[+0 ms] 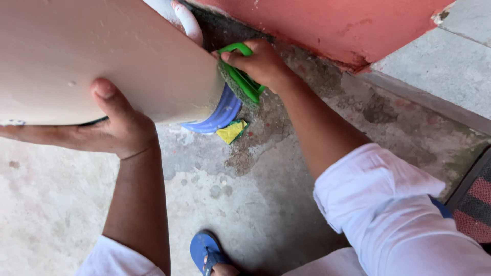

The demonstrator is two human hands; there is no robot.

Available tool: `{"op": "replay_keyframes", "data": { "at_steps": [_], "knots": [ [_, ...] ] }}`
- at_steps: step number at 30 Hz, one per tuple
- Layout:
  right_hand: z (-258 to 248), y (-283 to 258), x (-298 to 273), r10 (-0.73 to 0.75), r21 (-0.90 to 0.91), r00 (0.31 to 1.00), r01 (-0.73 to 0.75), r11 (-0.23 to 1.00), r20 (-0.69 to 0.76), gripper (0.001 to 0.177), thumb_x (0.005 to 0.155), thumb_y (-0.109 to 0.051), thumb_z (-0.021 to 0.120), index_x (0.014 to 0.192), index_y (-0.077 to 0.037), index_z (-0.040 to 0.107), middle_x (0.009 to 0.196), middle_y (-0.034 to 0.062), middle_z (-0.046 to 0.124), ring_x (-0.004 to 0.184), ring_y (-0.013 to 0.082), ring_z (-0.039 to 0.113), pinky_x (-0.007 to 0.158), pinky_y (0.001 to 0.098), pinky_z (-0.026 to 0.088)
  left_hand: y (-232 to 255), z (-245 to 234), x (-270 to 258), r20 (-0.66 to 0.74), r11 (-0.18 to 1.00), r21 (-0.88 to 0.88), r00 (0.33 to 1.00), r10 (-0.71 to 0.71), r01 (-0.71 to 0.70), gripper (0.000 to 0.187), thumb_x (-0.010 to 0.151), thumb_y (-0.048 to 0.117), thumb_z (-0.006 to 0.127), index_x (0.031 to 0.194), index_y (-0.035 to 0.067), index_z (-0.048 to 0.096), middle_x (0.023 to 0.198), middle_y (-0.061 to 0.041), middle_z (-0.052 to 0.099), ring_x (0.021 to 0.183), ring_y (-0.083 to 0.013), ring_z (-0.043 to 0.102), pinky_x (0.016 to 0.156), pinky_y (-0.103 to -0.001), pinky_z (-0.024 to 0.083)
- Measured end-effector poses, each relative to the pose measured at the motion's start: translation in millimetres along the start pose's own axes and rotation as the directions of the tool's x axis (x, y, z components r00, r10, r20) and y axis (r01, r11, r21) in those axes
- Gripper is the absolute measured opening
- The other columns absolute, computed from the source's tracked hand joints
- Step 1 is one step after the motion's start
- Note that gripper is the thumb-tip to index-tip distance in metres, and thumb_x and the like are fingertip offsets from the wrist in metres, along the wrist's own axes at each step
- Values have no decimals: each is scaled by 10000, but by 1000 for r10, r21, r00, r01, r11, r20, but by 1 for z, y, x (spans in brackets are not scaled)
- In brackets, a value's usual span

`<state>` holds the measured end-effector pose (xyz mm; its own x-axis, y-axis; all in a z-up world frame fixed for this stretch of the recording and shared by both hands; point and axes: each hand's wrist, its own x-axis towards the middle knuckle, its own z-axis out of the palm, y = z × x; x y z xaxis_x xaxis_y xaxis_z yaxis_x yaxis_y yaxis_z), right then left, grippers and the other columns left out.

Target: The person scrubs the exterior surface of a pedestal sink using a green scrubbing brush. They clean the sides and the base of the sink, then briefly rinse the brush under a tap before continuing to scrub the lower sections of the sink pedestal.

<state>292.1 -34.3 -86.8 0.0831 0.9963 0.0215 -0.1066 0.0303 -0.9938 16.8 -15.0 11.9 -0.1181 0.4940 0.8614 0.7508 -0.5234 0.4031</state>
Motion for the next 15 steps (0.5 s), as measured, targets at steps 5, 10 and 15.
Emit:
{"op": "replay_keyframes", "data": {
  "at_steps": [5,10,15],
  "knots": [
    [17,-7,-2,62,114,997,-57,992,-38,348,954,-393,725,1109,-83,756,934,33,771,814,111,718,742,307,599,-11,-2,-2,0,1000,12,1000,4,-4,1135,976,761,628,1636,167,-78,1707,-113,-70,1596,-241,143,1344,-446,263],
    [20,-6,-14,42,198,996,-26,980,-73,440,913,-456,717,1193,-121,765,1047,-10,784,928,96,715,828,285,578,-7,-3,0,-1,1000,26,1000,5,-5,1225,938,826,600,1654,153,-132,1689,-127,-26,1613,-261,116,1359,-463,243],
    [20,-26,9,51,247,998,-40,968,-36,461,905,-446,731,1186,-81,715,1003,42,778,923,165,760,852,328,646,-18,0,-1,-7,997,75,1000,25,-24,1187,944,808,603,1631,182,-134,1699,-91,-52,1619,-237,29,1378,-460,176]
  ]
}}
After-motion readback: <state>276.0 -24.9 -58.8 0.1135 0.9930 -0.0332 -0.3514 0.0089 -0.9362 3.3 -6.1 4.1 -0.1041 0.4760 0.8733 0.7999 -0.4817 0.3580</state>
